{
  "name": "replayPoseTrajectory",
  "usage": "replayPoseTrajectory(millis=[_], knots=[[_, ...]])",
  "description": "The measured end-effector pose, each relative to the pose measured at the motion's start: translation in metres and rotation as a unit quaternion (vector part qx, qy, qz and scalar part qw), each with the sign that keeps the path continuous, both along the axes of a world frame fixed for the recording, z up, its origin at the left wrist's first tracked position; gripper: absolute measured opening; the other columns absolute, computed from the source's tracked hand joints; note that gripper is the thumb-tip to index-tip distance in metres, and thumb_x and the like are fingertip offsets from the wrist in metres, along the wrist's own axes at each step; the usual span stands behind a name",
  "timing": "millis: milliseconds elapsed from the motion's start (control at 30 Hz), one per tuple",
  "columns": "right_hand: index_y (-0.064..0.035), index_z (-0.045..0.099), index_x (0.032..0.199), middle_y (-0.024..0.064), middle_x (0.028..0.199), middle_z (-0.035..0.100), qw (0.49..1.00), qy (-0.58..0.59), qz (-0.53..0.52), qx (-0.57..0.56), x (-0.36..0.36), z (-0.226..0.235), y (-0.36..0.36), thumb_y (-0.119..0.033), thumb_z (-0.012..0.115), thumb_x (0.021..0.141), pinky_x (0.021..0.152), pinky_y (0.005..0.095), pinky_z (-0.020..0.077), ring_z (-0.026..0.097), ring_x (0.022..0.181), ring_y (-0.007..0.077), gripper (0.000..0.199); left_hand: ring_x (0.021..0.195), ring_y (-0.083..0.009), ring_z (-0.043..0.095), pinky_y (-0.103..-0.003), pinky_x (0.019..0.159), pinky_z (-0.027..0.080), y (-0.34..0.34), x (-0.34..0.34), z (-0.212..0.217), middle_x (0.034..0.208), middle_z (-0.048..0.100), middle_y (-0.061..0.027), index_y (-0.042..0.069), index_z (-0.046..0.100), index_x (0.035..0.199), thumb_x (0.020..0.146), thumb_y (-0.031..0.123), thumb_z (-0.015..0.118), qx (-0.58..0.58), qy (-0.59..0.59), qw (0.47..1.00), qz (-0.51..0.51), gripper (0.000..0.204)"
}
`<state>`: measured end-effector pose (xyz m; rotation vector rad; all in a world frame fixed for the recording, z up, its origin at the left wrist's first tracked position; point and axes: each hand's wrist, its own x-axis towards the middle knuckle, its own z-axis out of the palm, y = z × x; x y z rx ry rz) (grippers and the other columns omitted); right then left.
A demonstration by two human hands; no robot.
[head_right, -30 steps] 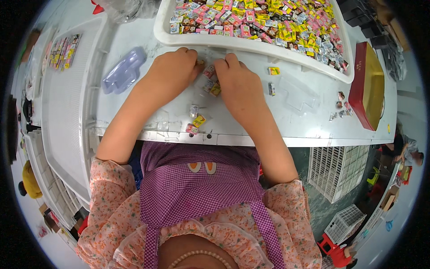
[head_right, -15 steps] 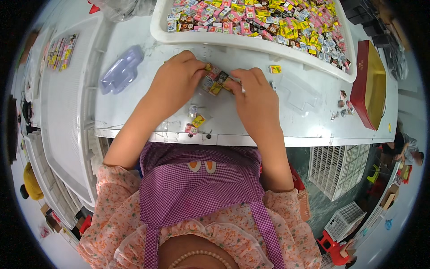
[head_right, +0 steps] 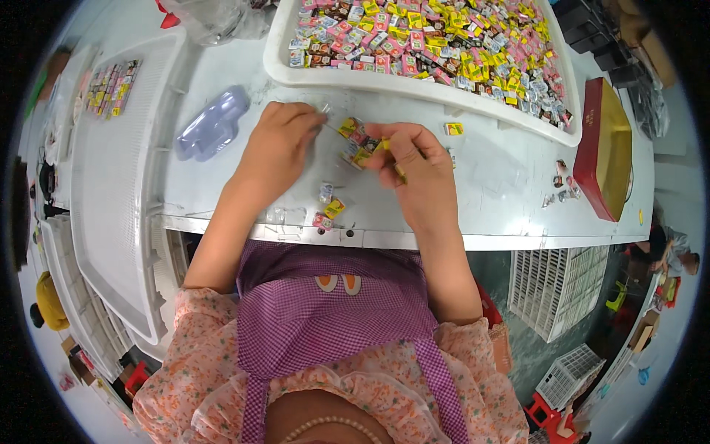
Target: Sorting and arranging small colorful packages from a large bin onto a workbench.
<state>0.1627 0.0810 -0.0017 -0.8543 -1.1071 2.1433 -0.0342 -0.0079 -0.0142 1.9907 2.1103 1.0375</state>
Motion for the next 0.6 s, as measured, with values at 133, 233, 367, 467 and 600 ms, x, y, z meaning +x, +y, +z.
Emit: replayPoseTrajectory(millis=[133, 233, 367, 467, 600], knots=[[-0.0023, 0.059, 0.108, 0.0111, 0.108, 0.062, 0.994, 0.017, -0.083, -0.067, -0.009, 0.004, 0.004, -0.028, 0.056, 0.096, 0.067, 0.0204, 0.0436, 0.056, 0.078, 0.0108, 0.028, 0.089, -0.0286, 0.053, -0.036, 0.082, 0.045, -0.004, 0.001, 0.003, 0.091, 0.061, -0.0093, 0.003, 0.068, 0.093, 0.078, 0.001, 0.062, -0.025, -0.009, 1.0, -0.004, 0.016], [-0.004, 0.061, 0.107, 0.0063, 0.094, 0.065, 0.996, -0.005, -0.085, -0.039, -0.014, 0.009, 0.004, -0.024, 0.056, 0.096, 0.059, 0.0198, 0.0413, 0.054, 0.067, 0.009, 0.023, 0.087, -0.0282, 0.052, -0.038, 0.081, 0.045, -0.01, 0.002, 0.004, 0.09, 0.06, -0.0088, 0.003, 0.069, 0.09, 0.078, 0.002, 0.063, -0.042, -0.015, 0.999, -0.007, 0.013], [-0.0025, 0.06, 0.105, 0.0069, 0.1, 0.061, 1.0, -0.022, -0.012, 0.011, 0.0, -0.002, 0.015, -0.026, 0.057, 0.096, 0.06, 0.0199, 0.0415, 0.051, 0.073, 0.0065, 0.026, 0.09, -0.0287, 0.054, -0.038, 0.082, 0.045, -0.014, 0.001, 0.005, 0.091, 0.061, -0.0091, 0.004, 0.069, 0.092, 0.078, 0.003, 0.064, -0.027, -0.024, 0.999, -0.007, 0.015], [-0.0028, 0.063, 0.1, 0.0049, 0.088, 0.063, 0.989, -0.072, -0.046, 0.124, -0.013, 0.001, 0.015, -0.023, 0.059, 0.094, 0.054, 0.0189, 0.0381, 0.05, 0.066, 0.0054, 0.021, 0.089, -0.0275, 0.057, -0.035, 0.079, 0.047, -0.015, 0.006, 0.014, 0.093, 0.063, -0.0099, 0.004, 0.067, 0.1, 0.079, 0.004, 0.065, -0.008, -0.108, 0.994, 0.0, 0.021], [-0.0025, 0.066, 0.092, 0.0007, 0.072, 0.06, 0.989, -0.096, -0.03, 0.107, -0.036, 0.009, -0.001, -0.02, 0.062, 0.092, 0.045, 0.0188, 0.0329, 0.046, 0.053, 0.0046, 0.018, 0.079, -0.0184, 0.063, -0.028, 0.068, 0.05, -0.008, 0.023, 0.027, 0.093, 0.066, -0.0099, 0.003, 0.063, 0.111, 0.082, 0.006, 0.069, -0.01, -0.372, 0.928, -0.023, 0.029]])
